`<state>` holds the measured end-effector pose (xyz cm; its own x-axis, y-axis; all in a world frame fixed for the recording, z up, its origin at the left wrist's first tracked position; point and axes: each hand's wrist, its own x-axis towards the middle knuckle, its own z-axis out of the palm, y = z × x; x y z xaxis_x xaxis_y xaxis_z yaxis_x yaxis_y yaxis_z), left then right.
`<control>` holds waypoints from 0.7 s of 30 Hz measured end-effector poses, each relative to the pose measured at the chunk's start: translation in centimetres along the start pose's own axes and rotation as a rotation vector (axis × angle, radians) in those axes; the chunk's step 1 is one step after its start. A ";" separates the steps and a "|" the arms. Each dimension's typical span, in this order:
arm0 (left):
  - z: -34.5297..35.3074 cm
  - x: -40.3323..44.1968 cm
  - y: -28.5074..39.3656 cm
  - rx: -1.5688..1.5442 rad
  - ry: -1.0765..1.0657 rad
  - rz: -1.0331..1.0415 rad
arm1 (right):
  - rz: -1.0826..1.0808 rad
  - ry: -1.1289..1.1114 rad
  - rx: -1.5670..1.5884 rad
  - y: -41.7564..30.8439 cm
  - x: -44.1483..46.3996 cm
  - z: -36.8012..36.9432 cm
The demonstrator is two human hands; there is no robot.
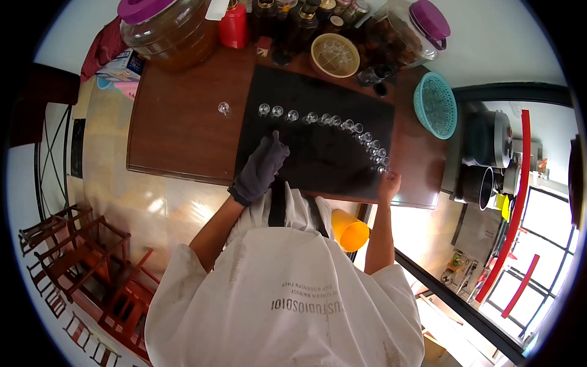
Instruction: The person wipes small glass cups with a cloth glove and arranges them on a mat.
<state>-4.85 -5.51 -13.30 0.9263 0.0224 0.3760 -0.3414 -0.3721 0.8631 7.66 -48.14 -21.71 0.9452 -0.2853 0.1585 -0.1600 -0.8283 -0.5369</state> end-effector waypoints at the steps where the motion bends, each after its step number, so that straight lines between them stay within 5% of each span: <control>1: 0.1 -0.2 -0.2 -0.028 -0.009 -0.026 | -0.012 0.006 -0.011 0.2 0.1 0.1; 5: 0.2 -0.8 -1.5 -0.251 -0.058 -0.171 | 0.005 -0.025 -0.005 0.5 0.4 0.4; 10: -0.5 0.4 0.2 0.058 0.025 0.016 | 0.037 -0.059 -0.032 -0.3 0.4 0.1; 21: 0.1 -0.2 -0.8 -0.055 -0.008 -0.034 | -0.018 0.139 -0.087 -7.0 1.7 -1.6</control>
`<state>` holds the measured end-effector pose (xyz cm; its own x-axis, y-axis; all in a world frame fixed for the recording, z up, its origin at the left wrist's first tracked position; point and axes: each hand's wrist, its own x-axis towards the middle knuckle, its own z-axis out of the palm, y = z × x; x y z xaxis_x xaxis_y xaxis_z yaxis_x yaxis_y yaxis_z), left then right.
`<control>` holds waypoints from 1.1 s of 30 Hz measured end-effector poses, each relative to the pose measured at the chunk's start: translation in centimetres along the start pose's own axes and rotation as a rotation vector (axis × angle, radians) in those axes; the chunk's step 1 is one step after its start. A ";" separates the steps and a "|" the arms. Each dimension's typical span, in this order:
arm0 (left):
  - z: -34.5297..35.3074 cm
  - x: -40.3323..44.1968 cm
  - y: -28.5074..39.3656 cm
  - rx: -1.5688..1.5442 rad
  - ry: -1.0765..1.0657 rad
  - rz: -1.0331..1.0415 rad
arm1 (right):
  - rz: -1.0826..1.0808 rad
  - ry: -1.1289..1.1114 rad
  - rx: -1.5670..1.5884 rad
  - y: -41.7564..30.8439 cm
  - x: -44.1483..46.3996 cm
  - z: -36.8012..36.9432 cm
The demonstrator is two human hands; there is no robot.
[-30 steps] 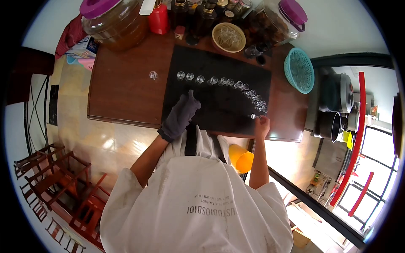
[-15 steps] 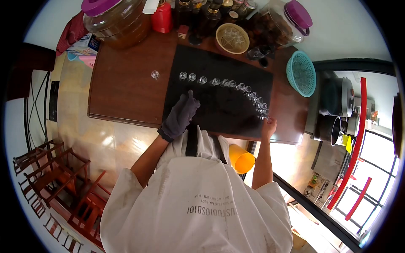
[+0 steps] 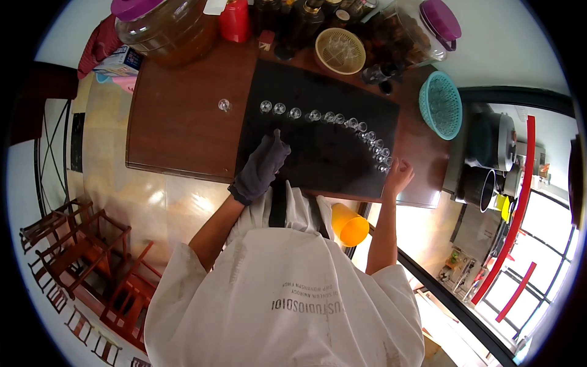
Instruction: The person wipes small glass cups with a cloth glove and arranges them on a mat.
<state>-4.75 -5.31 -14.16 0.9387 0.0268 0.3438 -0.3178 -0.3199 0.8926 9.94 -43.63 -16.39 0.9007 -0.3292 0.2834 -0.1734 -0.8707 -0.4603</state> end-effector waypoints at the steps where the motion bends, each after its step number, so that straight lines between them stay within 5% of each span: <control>1: 0.1 -0.1 -0.2 -0.048 -0.014 -0.034 | -0.054 0.013 0.004 -0.7 0.5 0.2; 5: 0.3 0.1 -0.4 -0.079 -0.016 -0.066 | -0.181 -0.070 0.152 -4.8 2.3 1.8; 11: -0.8 1.3 1.0 -0.407 0.044 -0.711 | -0.498 -0.171 0.207 -14.1 3.8 5.3; 14: -1.2 1.2 -0.5 0.122 -0.108 -0.154 | -0.500 -0.284 0.305 -17.9 4.9 7.6; 16: -1.3 1.7 -0.3 0.033 -0.082 -0.264 | -0.683 -0.245 0.174 -19.8 6.0 9.5; 20: -1.9 3.6 0.6 -0.100 -0.014 -0.431 | -0.641 -0.381 0.084 -22.0 8.2 14.0; 22: -2.5 4.4 0.8 0.127 -0.119 -0.298 | -0.648 -0.401 0.045 -22.4 9.3 16.2; 25: -2.1 4.6 0.0 0.033 -0.093 -0.379 | -0.595 -0.493 -0.158 -23.1 10.5 17.8; 29: -2.4 4.9 -0.1 0.132 -0.093 -0.274 | -0.589 -0.511 -0.171 -23.6 10.5 17.6; 32: -2.2 5.0 0.2 -0.107 -0.032 -0.545 | -0.608 -0.450 0.006 -23.4 9.2 15.1; 33: -2.7 5.5 0.8 0.031 -0.076 -0.399 | -0.617 -0.443 0.188 -23.8 8.3 13.4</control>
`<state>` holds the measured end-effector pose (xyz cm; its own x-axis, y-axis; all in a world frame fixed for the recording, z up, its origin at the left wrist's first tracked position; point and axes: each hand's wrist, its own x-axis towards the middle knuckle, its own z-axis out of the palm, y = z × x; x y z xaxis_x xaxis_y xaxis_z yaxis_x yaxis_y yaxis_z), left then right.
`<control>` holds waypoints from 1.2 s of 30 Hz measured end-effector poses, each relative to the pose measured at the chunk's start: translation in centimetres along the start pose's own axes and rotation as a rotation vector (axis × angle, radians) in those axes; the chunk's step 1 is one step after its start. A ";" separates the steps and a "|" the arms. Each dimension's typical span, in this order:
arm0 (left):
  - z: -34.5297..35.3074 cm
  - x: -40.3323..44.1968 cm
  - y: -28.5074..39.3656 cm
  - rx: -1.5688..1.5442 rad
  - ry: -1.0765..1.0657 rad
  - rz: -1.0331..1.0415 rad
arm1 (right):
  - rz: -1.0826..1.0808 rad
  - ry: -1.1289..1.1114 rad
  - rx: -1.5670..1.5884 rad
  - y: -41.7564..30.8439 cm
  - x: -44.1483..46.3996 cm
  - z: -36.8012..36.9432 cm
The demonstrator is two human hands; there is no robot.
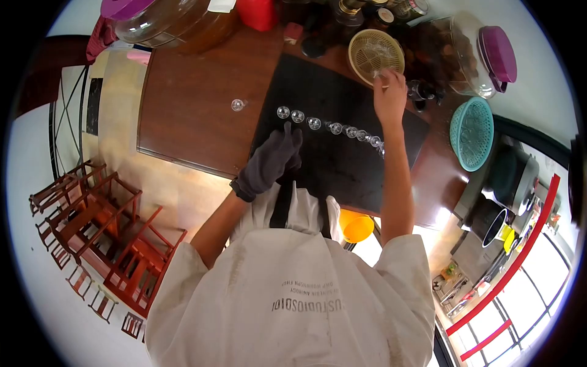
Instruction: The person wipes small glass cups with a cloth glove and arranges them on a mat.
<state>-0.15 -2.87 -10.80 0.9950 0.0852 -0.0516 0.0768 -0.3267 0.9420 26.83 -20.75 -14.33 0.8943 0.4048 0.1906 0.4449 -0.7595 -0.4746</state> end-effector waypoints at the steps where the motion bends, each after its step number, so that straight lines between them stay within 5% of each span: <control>1: -0.4 0.1 0.6 0.147 -0.009 0.145 | -0.053 0.060 0.160 -1.6 -1.0 -1.3; 5: 0.5 0.0 1.9 0.129 0.051 0.212 | 0.032 0.094 0.611 -7.3 -6.4 -5.0; 8: 2.5 -0.8 0.1 -0.386 0.150 0.189 | 0.156 -0.029 0.851 -10.2 -11.3 -6.1; 12: 1.8 -1.6 0.2 -0.184 0.111 0.244 | 0.197 -0.094 1.046 -13.8 -16.7 -5.8; 14: 1.9 -2.5 0.5 -0.131 0.171 0.198 | 0.155 -0.136 0.971 -14.3 -18.6 -4.9; 16: 2.5 -3.0 -0.2 0.166 0.377 0.499 | 0.094 -0.137 0.902 -14.9 -20.1 -4.2; 19: 2.9 -4.2 -0.2 0.183 0.439 0.504 | 0.158 -0.085 0.945 -15.7 -21.8 -4.3; 26: 1.9 -4.1 1.8 -0.001 0.227 0.306 | 0.078 -0.154 0.836 -14.6 -23.1 -4.4; 28: 2.0 -4.2 2.1 0.047 0.236 0.367 | 0.308 -0.251 1.014 -15.1 -23.1 -4.9; 32: 2.0 -4.4 2.3 0.032 0.206 0.351 | 0.372 -0.332 1.052 -14.7 -23.2 -4.9; 34: 1.7 -4.2 2.6 0.009 0.193 0.356 | 0.060 -0.178 0.926 -15.4 -23.0 -5.3; 36: 1.6 -4.2 2.3 0.018 0.211 0.354 | 0.041 -0.195 0.877 -15.3 -23.0 -5.4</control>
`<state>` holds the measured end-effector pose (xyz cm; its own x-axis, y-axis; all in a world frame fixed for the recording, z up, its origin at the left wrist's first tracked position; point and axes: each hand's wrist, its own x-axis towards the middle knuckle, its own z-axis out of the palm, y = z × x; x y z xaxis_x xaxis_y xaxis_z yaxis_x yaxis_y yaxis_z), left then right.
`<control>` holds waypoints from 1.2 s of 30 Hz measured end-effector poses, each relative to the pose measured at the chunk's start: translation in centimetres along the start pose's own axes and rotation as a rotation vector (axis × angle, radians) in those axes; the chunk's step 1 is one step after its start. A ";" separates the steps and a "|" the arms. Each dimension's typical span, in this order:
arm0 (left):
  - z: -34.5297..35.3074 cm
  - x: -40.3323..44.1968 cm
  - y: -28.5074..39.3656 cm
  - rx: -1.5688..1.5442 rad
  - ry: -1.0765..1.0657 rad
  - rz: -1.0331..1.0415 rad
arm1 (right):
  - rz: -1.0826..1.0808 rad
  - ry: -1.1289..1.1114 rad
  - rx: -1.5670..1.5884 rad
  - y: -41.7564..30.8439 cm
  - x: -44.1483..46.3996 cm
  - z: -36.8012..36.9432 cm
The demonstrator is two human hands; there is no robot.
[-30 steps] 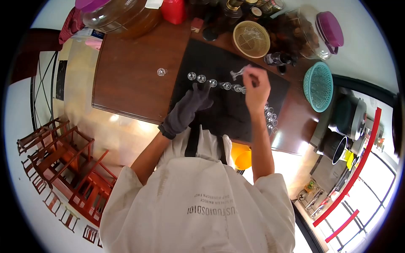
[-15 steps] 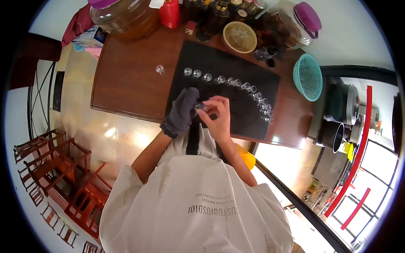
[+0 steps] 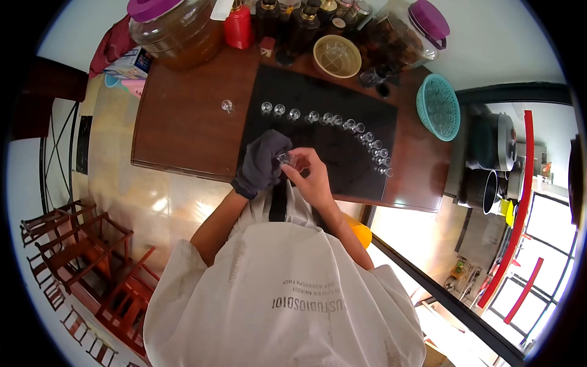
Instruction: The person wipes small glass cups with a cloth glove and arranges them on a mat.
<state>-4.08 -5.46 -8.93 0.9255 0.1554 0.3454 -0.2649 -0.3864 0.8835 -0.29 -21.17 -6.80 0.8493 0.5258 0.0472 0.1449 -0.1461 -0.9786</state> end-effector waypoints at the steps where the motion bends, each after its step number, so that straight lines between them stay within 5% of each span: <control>1: 0.0 0.0 -0.2 0.009 0.012 -0.001 | -0.002 -0.016 -0.051 0.0 0.0 -0.2; 8: 0.5 -0.6 -0.8 -0.040 0.020 0.012 | 0.253 -0.149 -0.174 -0.6 0.0 -0.6; 10: 0.2 -0.1 0.1 -0.005 0.039 0.081 | -0.072 0.045 -0.147 -1.5 0.0 0.3; 14: 0.1 -0.4 -0.1 -0.049 0.015 0.061 | -0.107 0.029 -0.232 -1.1 -0.3 -0.1; 16: 0.3 -0.8 -0.4 -0.058 -0.031 -0.003 | 0.176 -0.149 -0.274 -0.9 -0.3 -0.9; 20: 0.5 -0.5 -0.3 -0.060 0.024 0.091 | 0.283 -0.172 -0.267 -0.3 -0.5 -0.5; 22: 0.3 -0.2 0.0 0.007 0.036 0.093 | -0.055 0.087 -0.125 -1.5 -0.5 0.7; 26: 0.1 -0.3 0.0 -0.061 0.011 0.045 | -0.121 0.070 -0.213 -0.9 -0.4 0.1; 28: 0.2 -0.7 -0.5 -0.089 -0.042 -0.004 | 0.188 -0.154 -0.253 -0.6 -0.5 -0.9; 32: 0.4 -0.5 -0.7 -0.059 0.005 0.081 | 0.215 -0.133 -0.214 -0.8 -0.6 -0.3; 34: 0.3 -0.4 -0.8 -0.061 0.030 0.103 | -0.075 0.082 -0.180 -1.4 -0.4 0.8; 36: 0.2 -0.4 -0.6 -0.055 0.020 0.090 | -0.092 0.069 -0.222 -0.8 -0.4 0.7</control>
<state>-4.29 -5.47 -9.65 0.8920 0.1406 0.4296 -0.3614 -0.3489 0.8647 -1.13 -20.66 -6.13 0.8590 0.4880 0.1551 0.3247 -0.2848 -0.9019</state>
